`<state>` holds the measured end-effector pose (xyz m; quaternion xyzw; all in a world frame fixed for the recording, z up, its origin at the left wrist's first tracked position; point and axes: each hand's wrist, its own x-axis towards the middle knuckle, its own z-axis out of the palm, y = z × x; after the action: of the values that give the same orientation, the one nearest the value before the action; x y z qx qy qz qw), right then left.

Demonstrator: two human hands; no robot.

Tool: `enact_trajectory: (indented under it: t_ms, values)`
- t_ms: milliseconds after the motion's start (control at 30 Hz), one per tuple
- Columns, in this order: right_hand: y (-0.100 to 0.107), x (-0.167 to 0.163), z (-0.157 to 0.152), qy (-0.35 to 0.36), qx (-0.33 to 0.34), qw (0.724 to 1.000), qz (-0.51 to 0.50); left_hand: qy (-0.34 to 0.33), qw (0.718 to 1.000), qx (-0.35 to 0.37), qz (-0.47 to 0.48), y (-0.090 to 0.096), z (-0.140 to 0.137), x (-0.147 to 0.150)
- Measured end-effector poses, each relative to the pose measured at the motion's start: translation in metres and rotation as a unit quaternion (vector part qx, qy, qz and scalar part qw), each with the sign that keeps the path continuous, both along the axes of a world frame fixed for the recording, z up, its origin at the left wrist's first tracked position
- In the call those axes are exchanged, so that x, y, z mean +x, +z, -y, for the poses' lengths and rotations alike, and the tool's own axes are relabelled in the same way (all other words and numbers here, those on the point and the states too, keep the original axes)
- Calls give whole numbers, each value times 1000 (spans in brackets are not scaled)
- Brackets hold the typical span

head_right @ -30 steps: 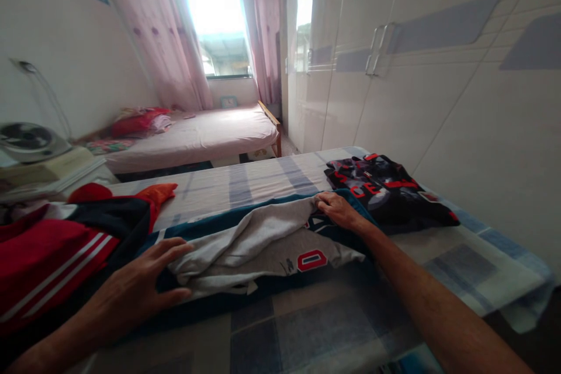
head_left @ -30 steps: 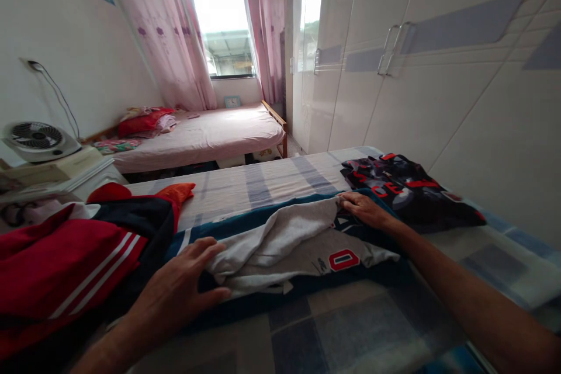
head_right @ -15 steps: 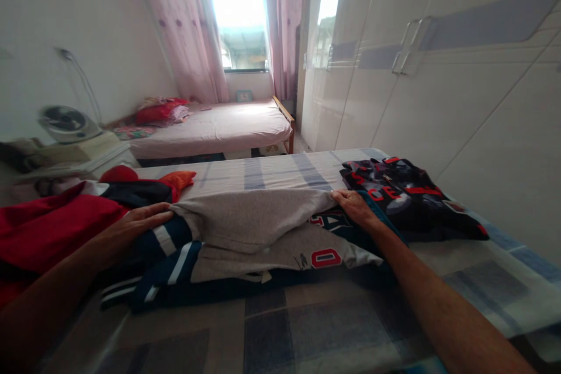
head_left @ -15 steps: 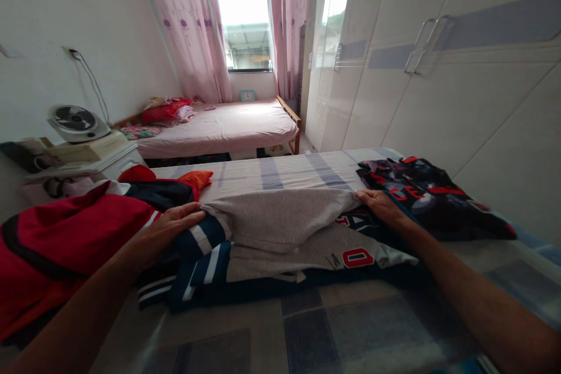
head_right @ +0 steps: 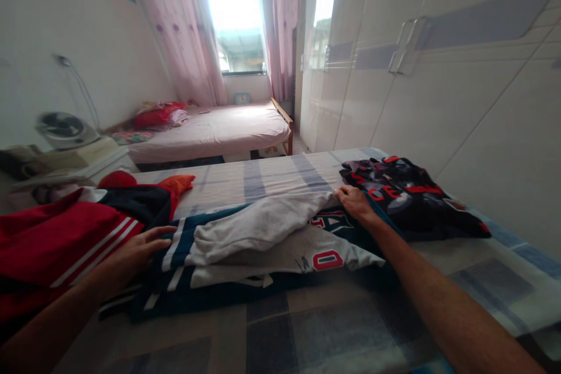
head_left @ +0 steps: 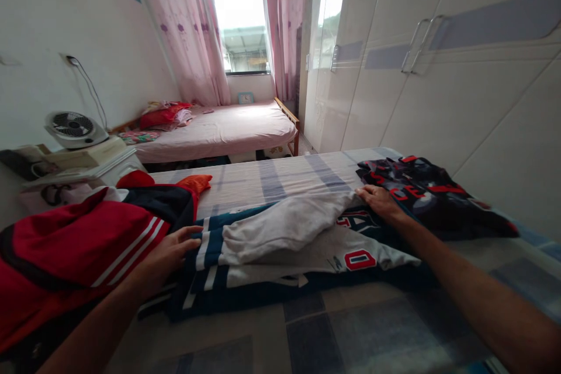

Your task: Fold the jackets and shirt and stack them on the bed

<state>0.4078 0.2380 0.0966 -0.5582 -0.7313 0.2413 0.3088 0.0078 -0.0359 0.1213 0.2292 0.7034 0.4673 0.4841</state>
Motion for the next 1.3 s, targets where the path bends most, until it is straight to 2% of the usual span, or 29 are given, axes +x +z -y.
enact_trajectory:
  t_ms: [100,200,233,300,400,467,533,600,667,800,867,900,967,1000,1100,1167,1300]
  values:
    - [8,-10,13,14,89,996,21,1,994,23,-110,-2,3,3]
    - [17,-20,33,130,234,962,60,3,969,40,-245,-3,2,3]
    - [18,-22,39,182,259,945,87,1,955,32,-295,-5,1,2]
    - [14,-22,46,266,245,920,153,-20,915,9,-402,-12,0,0]
    - [5,-17,47,289,176,915,218,-63,822,-11,-566,-22,-1,-1]
    - [5,-11,46,259,168,927,214,-73,750,14,-657,-22,-1,4]
    - [11,-2,49,207,193,940,190,-75,690,83,-715,-16,-1,17]
    - [17,13,58,117,215,954,175,-107,655,167,-729,-11,0,35]
    - [18,36,71,6,208,961,180,-161,626,223,-730,-16,3,53]
    - [-1,91,102,-187,121,955,197,-248,561,233,-755,-47,8,69]
    - [-11,109,112,-225,44,960,161,-266,561,213,-755,-58,9,69]
    - [-14,114,116,-226,-2,967,121,-266,573,203,-748,-59,9,70]
    - [-17,116,119,-208,-99,973,-5,-255,617,186,-721,-52,7,75]
    - [-16,113,121,-192,-146,967,-82,-247,645,185,-700,-46,5,80]
    - [-11,99,123,-134,-240,914,-298,-229,727,202,-615,-27,-5,105]
    - [-6,90,125,-125,-272,875,-380,-229,767,226,-555,-22,-13,122]
    - [-2,78,123,-115,-336,827,-436,-259,805,256,-468,-36,-28,142]
